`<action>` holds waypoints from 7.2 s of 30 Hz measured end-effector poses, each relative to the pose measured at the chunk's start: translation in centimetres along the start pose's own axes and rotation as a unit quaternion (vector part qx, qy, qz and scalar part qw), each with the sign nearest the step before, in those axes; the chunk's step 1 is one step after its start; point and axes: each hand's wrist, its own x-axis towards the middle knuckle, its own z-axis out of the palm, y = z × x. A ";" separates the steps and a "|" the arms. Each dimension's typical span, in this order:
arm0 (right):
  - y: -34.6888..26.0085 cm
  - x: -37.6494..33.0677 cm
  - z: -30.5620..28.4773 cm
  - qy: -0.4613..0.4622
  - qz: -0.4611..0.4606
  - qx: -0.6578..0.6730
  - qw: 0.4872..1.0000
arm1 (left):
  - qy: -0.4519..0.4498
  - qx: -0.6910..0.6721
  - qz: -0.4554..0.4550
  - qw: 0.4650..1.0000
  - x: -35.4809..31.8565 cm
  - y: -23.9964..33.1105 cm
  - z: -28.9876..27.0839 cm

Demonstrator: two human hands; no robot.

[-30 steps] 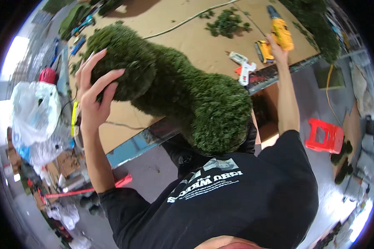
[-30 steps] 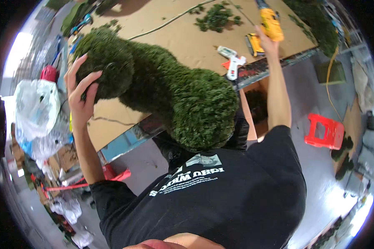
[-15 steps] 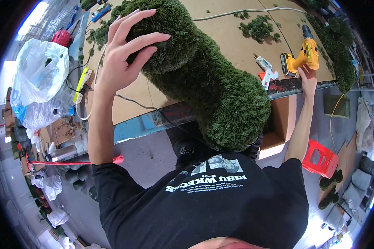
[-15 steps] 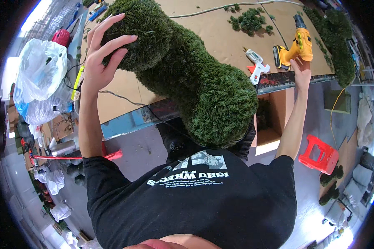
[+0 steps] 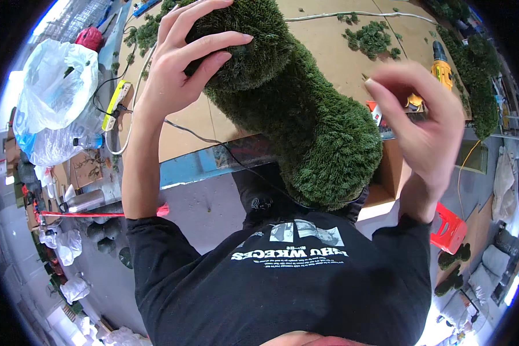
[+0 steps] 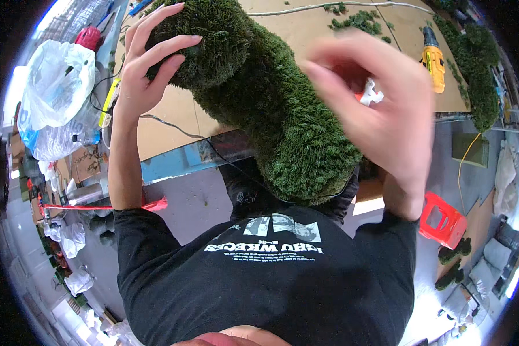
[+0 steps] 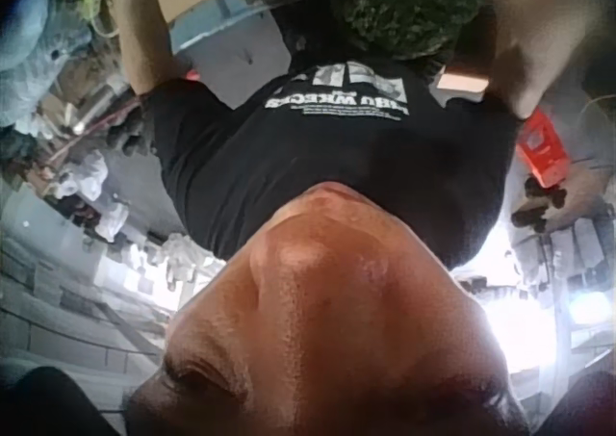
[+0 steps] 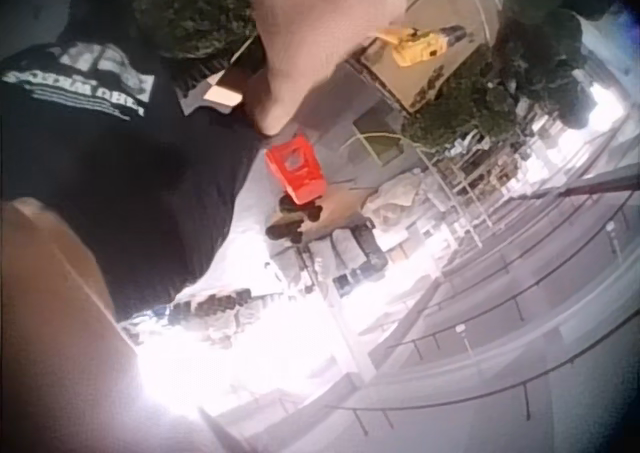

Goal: Applying artificial moss/foliage to a shaped base using glue and a drill to create a topiary or hedge sculpture.

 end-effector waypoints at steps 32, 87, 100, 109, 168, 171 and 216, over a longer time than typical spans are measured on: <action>-1.0 5.6 12.1 -0.005 -0.192 -0.281 0.940 | 0.066 -0.034 0.008 0.997 -1.1 -0.5 0.9; 25.6 -34.2 -1.1 0.178 0.590 0.037 0.787 | 0.011 0.066 -0.012 0.998 -0.2 1.1 0.0; 0.4 -1.0 7.0 -0.014 -0.090 0.033 0.995 | 0.033 0.031 -0.001 0.999 -0.4 0.2 0.6; 1.0 0.0 10.9 -0.011 -0.158 -0.175 0.972 | 0.052 0.014 0.001 0.999 -0.3 0.3 1.2; 27.2 -11.2 4.9 -0.056 0.467 -0.138 0.872 | 0.115 0.207 -0.085 0.968 -7.6 3.6 7.8; 27.6 -12.1 6.1 0.047 0.439 -0.213 0.872 | 0.111 0.204 -0.083 0.969 -7.2 3.8 8.1; 1.1 -4.8 9.8 0.025 0.070 0.019 0.997 | 0.200 0.172 -0.048 0.963 -7.2 2.4 9.0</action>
